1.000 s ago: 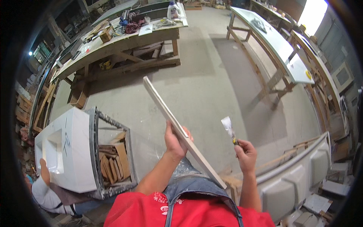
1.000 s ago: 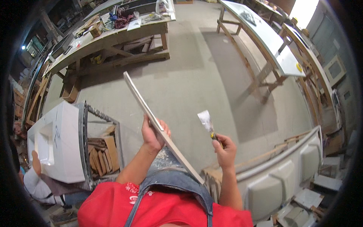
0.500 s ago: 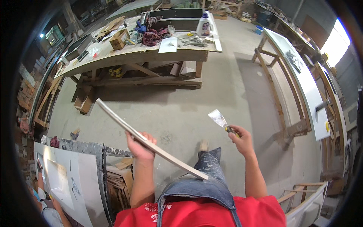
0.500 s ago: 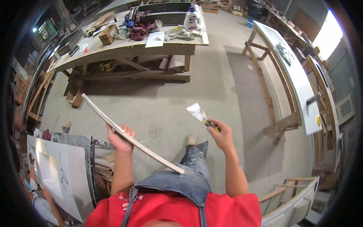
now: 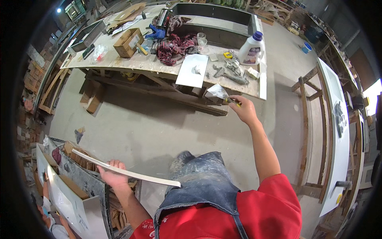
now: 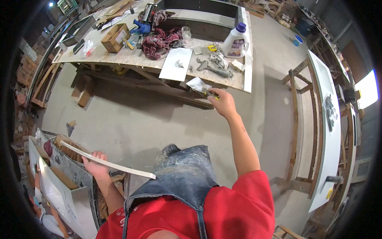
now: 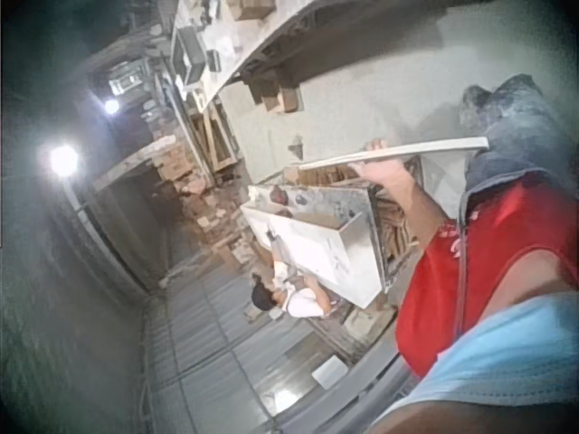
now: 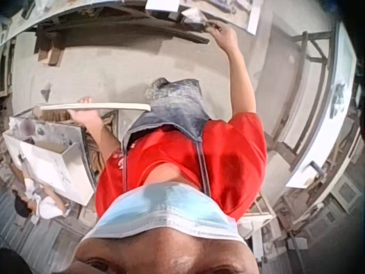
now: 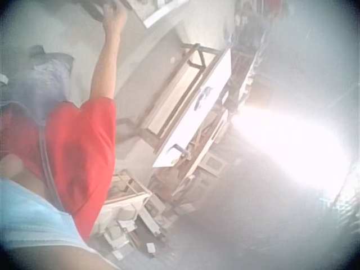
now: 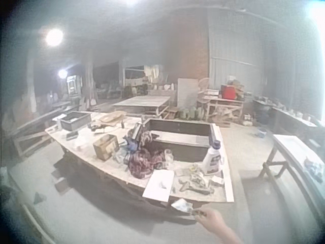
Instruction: The person scoops a white compound from a board and spreads it onto the edges of a white sink using a putty knife. The person then picks up a long white trim piece, scrapes it with the putty knife, and uses a file to smooth its edges.
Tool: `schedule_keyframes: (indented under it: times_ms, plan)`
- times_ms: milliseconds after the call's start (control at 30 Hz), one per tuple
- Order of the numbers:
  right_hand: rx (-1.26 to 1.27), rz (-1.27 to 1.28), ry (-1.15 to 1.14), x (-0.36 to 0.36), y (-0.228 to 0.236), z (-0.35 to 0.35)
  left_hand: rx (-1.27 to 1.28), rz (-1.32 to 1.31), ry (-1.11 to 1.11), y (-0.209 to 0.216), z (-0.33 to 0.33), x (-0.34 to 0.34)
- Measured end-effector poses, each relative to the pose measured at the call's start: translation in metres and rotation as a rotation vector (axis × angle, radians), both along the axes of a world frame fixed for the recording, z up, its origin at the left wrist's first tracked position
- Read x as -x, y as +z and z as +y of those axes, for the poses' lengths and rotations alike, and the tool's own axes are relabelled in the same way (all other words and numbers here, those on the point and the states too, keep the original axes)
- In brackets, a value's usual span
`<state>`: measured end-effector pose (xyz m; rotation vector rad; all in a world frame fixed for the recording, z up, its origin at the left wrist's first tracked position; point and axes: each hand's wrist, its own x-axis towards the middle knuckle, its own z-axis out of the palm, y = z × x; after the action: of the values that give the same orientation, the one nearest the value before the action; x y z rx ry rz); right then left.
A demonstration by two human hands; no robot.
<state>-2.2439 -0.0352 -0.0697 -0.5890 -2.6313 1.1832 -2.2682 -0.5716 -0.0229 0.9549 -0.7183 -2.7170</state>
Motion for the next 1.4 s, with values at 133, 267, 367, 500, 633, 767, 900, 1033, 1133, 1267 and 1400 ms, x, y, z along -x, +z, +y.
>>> schedule_keyframes:
  times_ms: [133, 267, 367, 500, 633, 767, 900, 1033, 1133, 1267, 1400]
  plan:
    - [-0.082, -0.042, 0.099, 0.096, -0.018, 0.036, -0.020, 0.024, 0.025, -0.022, 0.017, 0.068]
    - [-0.180, -0.087, 0.167, 0.160, -0.044, 0.067, -0.149, 0.053, -0.079, -0.039, 0.048, 0.136]
    - [-0.144, -0.146, 0.200, 0.195, -0.056, 0.080, -0.096, 0.022, -0.107, -0.035, 0.077, 0.173]
    - [-0.161, -0.159, 0.296, 0.228, -0.086, 0.095, -0.023, -0.020, -0.098, -0.022, 0.102, 0.206]
    - [-0.251, -0.186, 0.348, 0.246, -0.100, 0.093, -0.046, 0.035, -0.117, -0.030, 0.110, 0.212]
    - [-0.375, -0.386, 0.458, 0.263, -0.081, 0.088, -0.125, 0.007, -0.080, -0.030, 0.141, 0.201]
    - [-0.473, -0.415, 0.534, 0.277, -0.071, 0.096, -0.088, -0.040, -0.044, -0.033, 0.177, 0.195]
    - [-0.556, -0.452, 0.702, 0.287, -0.038, 0.095, -0.043, 0.063, -0.023, -0.022, 0.201, 0.174]
    - [-0.282, -0.094, 0.700, 0.273, 0.014, 0.097, -0.015, -0.043, 0.121, -0.007, 0.216, 0.168]
    - [0.559, -0.185, 0.655, 0.258, 0.088, 0.086, 0.061, -0.128, 0.212, 0.019, 0.233, 0.180]
    - [1.052, -0.380, 0.764, 0.254, 0.114, 0.048, -0.018, 0.016, 0.168, 0.035, 0.236, 0.189]
